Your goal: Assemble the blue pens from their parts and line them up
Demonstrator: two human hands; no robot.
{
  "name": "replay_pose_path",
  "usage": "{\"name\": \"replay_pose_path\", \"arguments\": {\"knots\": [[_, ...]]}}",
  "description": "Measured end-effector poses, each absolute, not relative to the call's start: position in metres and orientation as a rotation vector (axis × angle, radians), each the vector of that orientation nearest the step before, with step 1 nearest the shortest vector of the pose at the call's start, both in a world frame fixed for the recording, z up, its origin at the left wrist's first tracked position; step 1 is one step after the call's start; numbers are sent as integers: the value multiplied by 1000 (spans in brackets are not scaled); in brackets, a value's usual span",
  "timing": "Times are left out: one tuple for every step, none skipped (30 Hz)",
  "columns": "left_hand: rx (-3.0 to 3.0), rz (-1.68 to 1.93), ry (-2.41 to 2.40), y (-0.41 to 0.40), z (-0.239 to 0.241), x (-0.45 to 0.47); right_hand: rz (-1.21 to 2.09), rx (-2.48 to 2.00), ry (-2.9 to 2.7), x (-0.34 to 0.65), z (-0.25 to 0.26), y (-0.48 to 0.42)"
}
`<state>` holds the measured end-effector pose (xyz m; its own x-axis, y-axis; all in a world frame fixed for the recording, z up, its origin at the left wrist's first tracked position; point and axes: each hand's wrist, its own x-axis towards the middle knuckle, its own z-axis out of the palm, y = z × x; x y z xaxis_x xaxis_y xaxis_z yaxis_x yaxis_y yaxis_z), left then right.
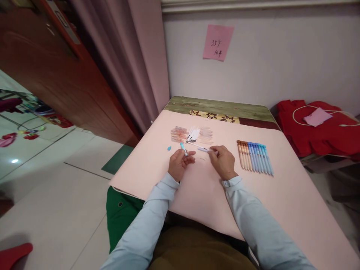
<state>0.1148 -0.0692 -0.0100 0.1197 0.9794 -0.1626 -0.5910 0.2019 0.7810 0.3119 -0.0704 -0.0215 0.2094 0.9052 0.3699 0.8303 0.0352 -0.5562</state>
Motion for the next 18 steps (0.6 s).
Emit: {"name": "replay_pose_path", "arguments": {"knots": [[580, 1260, 768, -68, -9, 113, 142, -1778, -1608, 313, -19, -71], [530, 1255, 765, -67, -8, 112, 150, -1761, -1610, 314, -17, -72], [479, 1249, 763, -65, -8, 110, 162, -1739, -1625, 316, -15, -74], [426, 1247, 757, -64, -8, 109, 177, -1714, -1651, 317, -13, -75], [376, 1247, 743, -63, -8, 107, 195, -1687, -1686, 318, -11, -76], [332, 1252, 722, -61, -8, 106, 213, -1663, -1724, 318, -9, -78], [297, 1264, 695, -60, -8, 105, 231, -1643, -1766, 318, -9, -79], [273, 1283, 664, -59, -9, 104, 245, -1629, -1807, 317, -9, -80], [265, 1302, 632, -59, -10, 104, 252, -1621, -1845, 316, -9, -81], [273, 1314, 600, -59, -11, 103, 254, -1619, -1884, 314, -10, -82], [292, 1316, 571, -59, -12, 103, 252, -1621, -1923, 312, -12, -82], [316, 1307, 547, -59, -13, 103, 248, -1628, -1958, 310, -13, -82], [339, 1288, 531, -60, -13, 103, 242, -1638, -1988, 308, -14, -82], [356, 1263, 523, -61, -12, 103, 233, -1649, -2011, 306, -16, -82], [363, 1239, 524, -62, -12, 104, 223, -1659, -2027, 305, -17, -82], [363, 1220, 531, -63, -11, 104, 212, -1667, -2037, 303, -17, -82], [361, 1205, 543, -64, -10, 105, 199, -1672, -2043, 302, -17, -82], [360, 1194, 556, -64, -9, 105, 188, -1670, -2044, 301, -17, -82]]}}
